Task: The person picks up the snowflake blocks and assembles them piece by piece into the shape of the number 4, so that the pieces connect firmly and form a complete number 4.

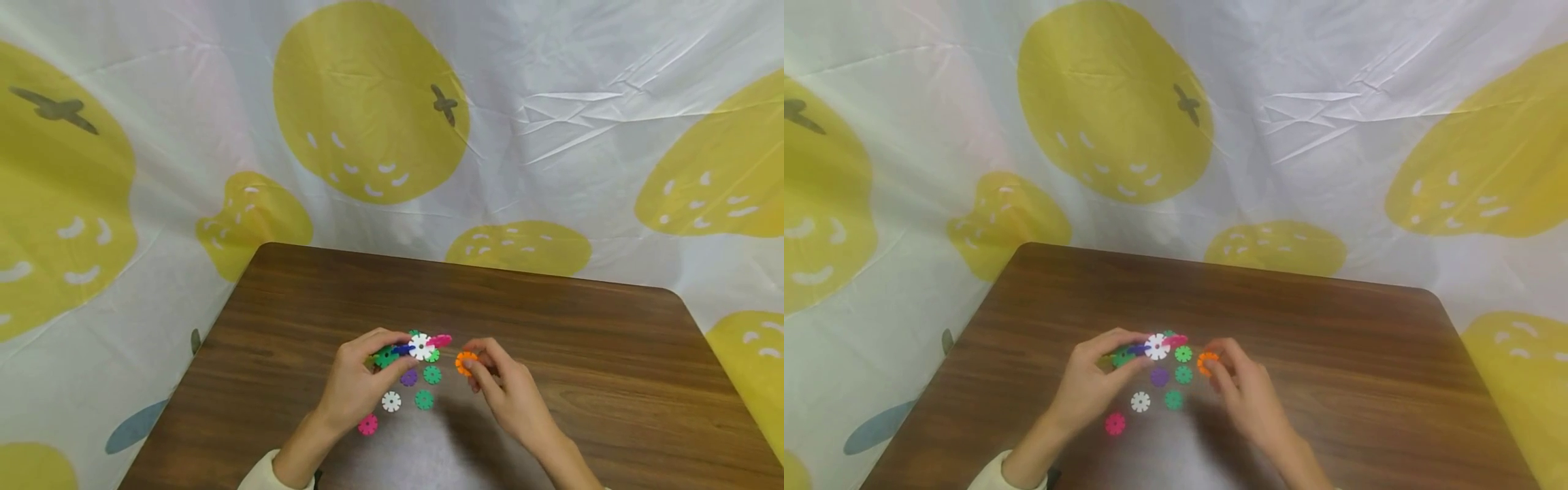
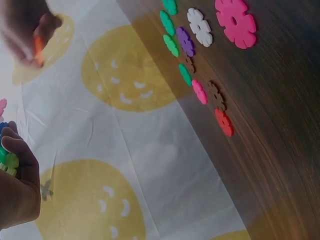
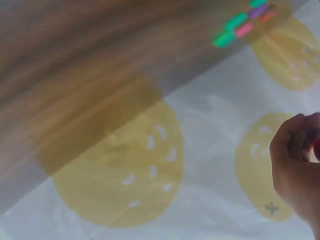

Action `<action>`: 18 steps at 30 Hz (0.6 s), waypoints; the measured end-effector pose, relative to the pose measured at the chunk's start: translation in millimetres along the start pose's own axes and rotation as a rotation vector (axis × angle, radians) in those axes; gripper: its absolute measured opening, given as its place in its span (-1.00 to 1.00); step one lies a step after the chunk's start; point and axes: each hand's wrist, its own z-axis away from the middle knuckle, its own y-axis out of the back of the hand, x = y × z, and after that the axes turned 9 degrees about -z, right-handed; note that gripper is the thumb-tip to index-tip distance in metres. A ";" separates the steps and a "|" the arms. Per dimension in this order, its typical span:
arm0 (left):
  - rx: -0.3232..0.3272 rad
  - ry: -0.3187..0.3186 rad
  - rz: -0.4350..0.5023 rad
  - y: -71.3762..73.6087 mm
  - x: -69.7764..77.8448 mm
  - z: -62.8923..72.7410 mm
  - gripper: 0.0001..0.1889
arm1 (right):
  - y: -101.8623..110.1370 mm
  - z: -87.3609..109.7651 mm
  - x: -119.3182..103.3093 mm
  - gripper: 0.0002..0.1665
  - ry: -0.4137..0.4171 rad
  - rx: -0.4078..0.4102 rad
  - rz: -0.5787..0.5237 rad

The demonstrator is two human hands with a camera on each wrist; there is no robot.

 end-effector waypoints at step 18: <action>-0.003 0.011 -0.018 -4.1 1.9 -0.2 -0.76 | 10.2 -14.0 -56.3 -0.67 0.063 0.179 -0.182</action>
